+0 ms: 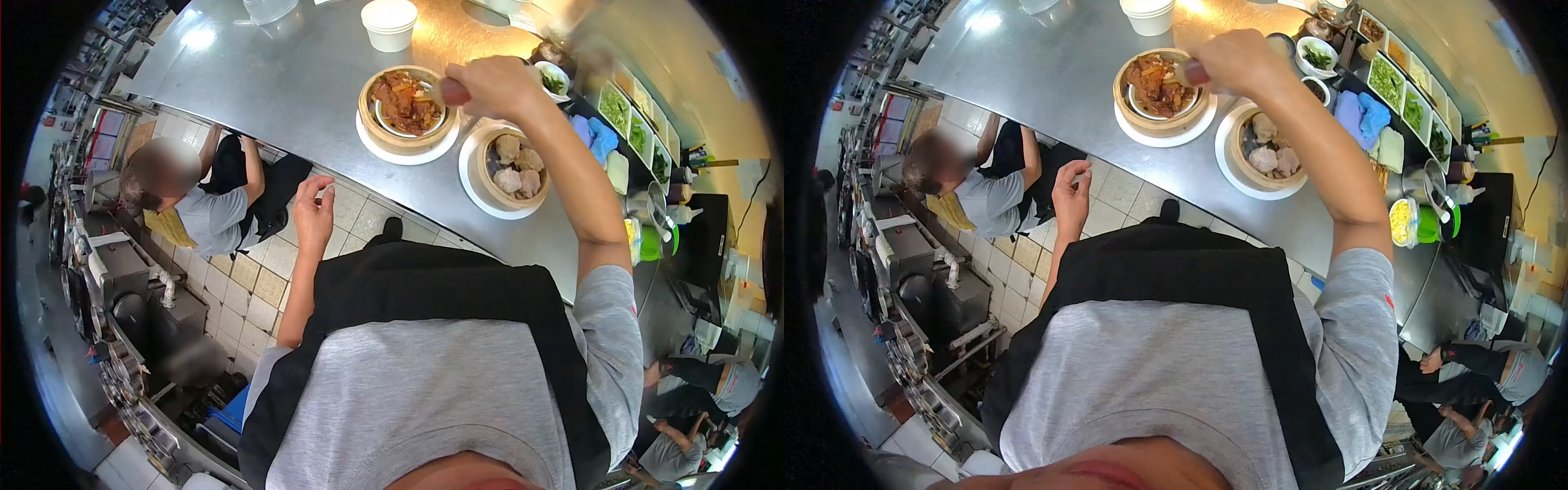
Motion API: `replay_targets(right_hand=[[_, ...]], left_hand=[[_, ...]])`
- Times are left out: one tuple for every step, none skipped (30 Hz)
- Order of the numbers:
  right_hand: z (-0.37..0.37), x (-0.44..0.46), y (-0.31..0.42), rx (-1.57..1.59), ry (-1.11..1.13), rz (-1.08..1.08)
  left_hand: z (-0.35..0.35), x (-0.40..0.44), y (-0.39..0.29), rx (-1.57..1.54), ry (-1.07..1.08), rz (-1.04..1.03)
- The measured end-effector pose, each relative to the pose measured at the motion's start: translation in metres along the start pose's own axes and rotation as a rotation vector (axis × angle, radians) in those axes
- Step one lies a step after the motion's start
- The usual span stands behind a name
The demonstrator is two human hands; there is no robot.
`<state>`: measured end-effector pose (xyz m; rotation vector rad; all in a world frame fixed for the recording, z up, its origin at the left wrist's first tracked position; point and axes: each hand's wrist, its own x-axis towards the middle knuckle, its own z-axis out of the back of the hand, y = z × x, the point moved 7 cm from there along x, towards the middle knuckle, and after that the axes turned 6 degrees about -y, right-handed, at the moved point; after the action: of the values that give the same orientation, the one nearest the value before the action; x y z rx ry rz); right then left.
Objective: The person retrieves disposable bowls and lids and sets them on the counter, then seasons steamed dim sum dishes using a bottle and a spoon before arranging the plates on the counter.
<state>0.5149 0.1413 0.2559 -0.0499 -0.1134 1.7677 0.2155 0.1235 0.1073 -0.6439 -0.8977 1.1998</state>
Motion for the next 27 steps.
replay_targets(right_hand=[[-0.001,0.005,0.004,0.010,-0.038,-0.002],[-0.001,0.008,0.007,0.019,-0.077,-0.006],[0.002,0.008,0.007,-0.010,-0.113,-0.040],[0.002,0.004,0.006,-0.028,-0.116,-0.069],[0.003,0.000,0.004,-0.046,-0.119,-0.101],[0.005,-0.005,0.002,-0.065,-0.121,-0.138],[0.002,-0.012,-0.001,-0.046,-0.024,-0.152],[-0.002,-0.018,-0.005,0.055,0.002,-0.190],[-0.009,-0.026,-0.011,0.158,0.026,-0.234],[-0.015,-0.037,-0.016,0.264,0.046,-0.284],[-0.018,-0.049,-0.023,0.389,0.052,-0.364],[-0.018,-0.063,-0.029,0.428,0.015,-0.410],[-0.017,-0.078,-0.035,0.466,-0.024,-0.458],[-0.016,-0.094,-0.040,0.503,-0.066,-0.506],[-0.015,-0.110,-0.043,0.539,-0.112,-0.552],[-0.016,-0.126,-0.046,0.425,-0.064,-0.607],[-0.015,-0.141,-0.048,0.310,-0.013,-0.658],[-0.014,-0.156,-0.048,0.195,0.044,-0.704],[-0.013,-0.172,-0.047,0.052,0.031,-0.759],[-0.012,-0.182,-0.042,-0.010,0.102,-0.792],[-0.010,-0.190,-0.037,-0.067,0.177,-0.819],[-0.010,-0.196,-0.034,-0.123,0.255,-0.842],[-0.011,-0.197,-0.030,-0.105,0.310,-0.864],[-0.012,-0.194,-0.025,-0.081,0.299,-0.875],[-0.014,-0.190,-0.023,-0.056,0.287,-0.883],[-0.017,-0.186,-0.021,-0.032,0.275,-0.888],[-0.021,-0.185,-0.024,-0.042,0.249,-0.925]], left_hand=[[-0.001,-0.002,-0.003,-0.027,0.004,0.008],[-0.003,-0.003,-0.005,-0.031,0.019,-0.007],[-0.005,-0.002,-0.007,-0.038,0.034,-0.025],[-0.008,0.003,-0.008,-0.048,0.048,-0.046],[-0.015,0.008,0.001,-0.137,0.083,0.035],[-0.024,0.014,0.012,-0.225,0.123,0.116],[-0.034,0.020,0.022,-0.311,0.170,0.200],[-0.043,0.026,0.024,-0.438,0.212,0.313],[-0.051,0.032,0.022,-0.559,0.261,0.428],[-0.061,0.036,0.021,-0.673,0.319,0.547],[-0.069,0.041,0.020,-0.732,0.373,0.609],[-0.077,0.047,0.019,-0.771,0.417,0.662],[-0.085,0.052,0.018,-0.805,0.464,0.717],[-0.093,0.057,0.018,-0.834,0.511,0.774],[-0.101,0.063,0.019,-0.861,0.571,0.731],[-0.107,0.068,0.023,-0.847,0.607,0.729],[-0.112,0.073,0.026,-0.836,0.640,0.723],[-0.113,0.076,0.025,-0.826,0.670,0.718],[-0.114,0.076,0.024,-0.836,0.682,0.720],[-0.115,0.077,0.020,-0.841,0.724,0.714],[-0.115,0.078,0.018,-0.844,0.762,0.712],[-0.117,0.078,0.017,-0.848,0.796,0.712],[-0.119,0.078,0.016,-0.841,0.817,0.707],[-0.121,0.078,0.016,-0.835,0.837,0.702],[-0.122,0.078,0.015,-0.828,0.855,0.697],[-0.123,0.080,0.017,-0.799,0.884,0.699],[-0.123,0.082,0.019,-0.771,0.908,0.699]])
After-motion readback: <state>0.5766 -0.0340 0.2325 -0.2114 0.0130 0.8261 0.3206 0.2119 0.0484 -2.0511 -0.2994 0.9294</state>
